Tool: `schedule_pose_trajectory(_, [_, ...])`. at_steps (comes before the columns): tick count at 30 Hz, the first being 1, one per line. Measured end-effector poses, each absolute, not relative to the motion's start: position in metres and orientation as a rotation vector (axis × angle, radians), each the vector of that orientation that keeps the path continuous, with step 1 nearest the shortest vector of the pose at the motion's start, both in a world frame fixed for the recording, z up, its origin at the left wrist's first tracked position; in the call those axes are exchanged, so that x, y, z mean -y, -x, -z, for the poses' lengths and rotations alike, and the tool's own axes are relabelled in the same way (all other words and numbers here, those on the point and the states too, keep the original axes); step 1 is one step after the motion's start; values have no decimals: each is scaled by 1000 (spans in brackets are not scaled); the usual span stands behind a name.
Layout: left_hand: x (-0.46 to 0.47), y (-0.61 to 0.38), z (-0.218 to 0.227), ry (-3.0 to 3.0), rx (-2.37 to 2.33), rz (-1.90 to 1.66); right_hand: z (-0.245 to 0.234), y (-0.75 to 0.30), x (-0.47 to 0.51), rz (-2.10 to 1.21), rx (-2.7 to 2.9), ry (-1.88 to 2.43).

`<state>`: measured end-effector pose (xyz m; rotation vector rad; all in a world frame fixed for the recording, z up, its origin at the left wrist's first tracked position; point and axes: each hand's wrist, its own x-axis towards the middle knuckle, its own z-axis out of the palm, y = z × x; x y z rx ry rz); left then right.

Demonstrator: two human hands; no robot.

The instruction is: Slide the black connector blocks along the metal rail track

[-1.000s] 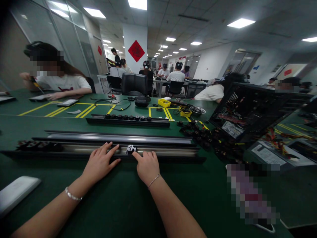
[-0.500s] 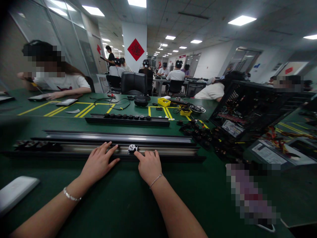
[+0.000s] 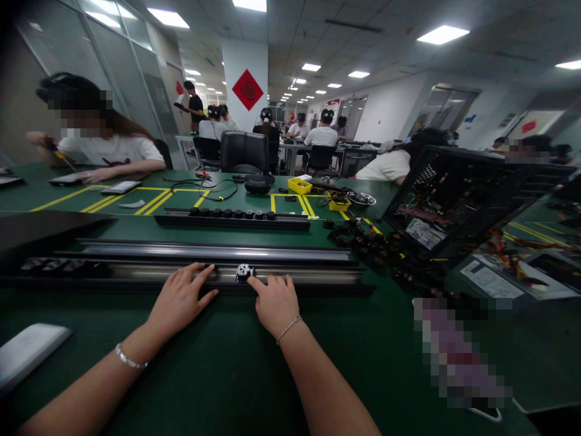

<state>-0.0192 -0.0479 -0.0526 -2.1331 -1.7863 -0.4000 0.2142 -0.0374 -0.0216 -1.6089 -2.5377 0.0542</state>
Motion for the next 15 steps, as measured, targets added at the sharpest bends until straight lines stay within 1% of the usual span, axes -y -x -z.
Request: schedule_pose_trajectory(15, [47,20,54,2165,1777,436,16,-222,36,-69,2578,1655])
